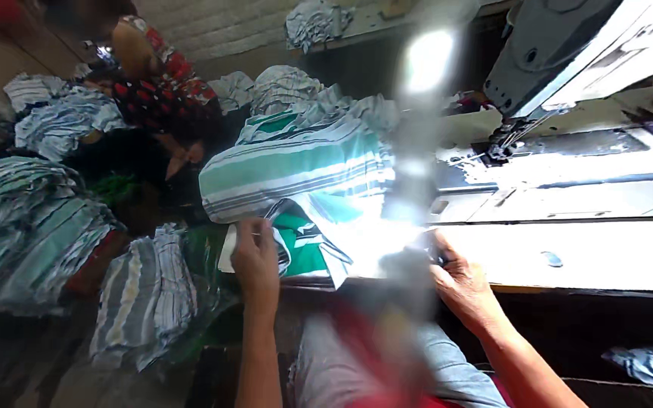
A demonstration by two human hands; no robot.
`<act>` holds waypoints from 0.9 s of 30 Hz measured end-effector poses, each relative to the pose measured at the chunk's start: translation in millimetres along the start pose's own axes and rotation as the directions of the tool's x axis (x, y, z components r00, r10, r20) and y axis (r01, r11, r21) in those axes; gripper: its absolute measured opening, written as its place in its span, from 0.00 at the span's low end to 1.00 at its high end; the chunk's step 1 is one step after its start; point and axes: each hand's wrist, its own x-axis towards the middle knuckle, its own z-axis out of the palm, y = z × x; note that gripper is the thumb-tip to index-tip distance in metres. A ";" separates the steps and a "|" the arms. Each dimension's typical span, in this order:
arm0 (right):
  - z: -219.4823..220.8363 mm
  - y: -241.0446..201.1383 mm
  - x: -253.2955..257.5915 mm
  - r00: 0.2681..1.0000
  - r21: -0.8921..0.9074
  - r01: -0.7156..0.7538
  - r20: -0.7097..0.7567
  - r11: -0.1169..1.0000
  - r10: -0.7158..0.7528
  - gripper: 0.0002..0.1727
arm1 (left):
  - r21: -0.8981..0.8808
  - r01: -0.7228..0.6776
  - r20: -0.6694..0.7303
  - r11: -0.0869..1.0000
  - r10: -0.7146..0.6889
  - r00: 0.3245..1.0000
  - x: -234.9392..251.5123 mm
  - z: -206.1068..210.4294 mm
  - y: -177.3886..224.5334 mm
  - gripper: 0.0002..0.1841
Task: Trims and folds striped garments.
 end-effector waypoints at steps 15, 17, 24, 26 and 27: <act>32.5 -27.4 76.3 0.996 -0.071 0.086 0.004 0.994 -0.086 0.08 | -0.322 -0.197 0.170 0.926 0.262 0.950 -77.2 62.0 21.3 0.06; 33.7 -29.0 89.4 0.995 -0.019 0.099 0.036 0.995 -0.098 0.07 | -0.465 -0.021 0.301 0.885 0.180 0.937 -87.2 63.3 27.9 0.07; 35.8 -31.2 114.6 0.939 0.122 0.081 0.324 0.989 -0.117 0.11 | -0.485 0.234 0.530 0.843 0.071 0.845 -98.3 53.3 40.3 0.09; 25.4 -28.2 104.6 0.966 0.089 0.078 0.239 0.993 -0.097 0.10 | -0.426 0.137 0.410 0.894 0.055 0.911 -92.3 43.2 32.2 0.09; 20.2 -23.7 96.8 0.980 0.063 0.067 0.184 0.996 -0.078 0.09 | -0.372 0.103 0.355 0.923 0.038 0.934 -88.2 38.4 26.0 0.10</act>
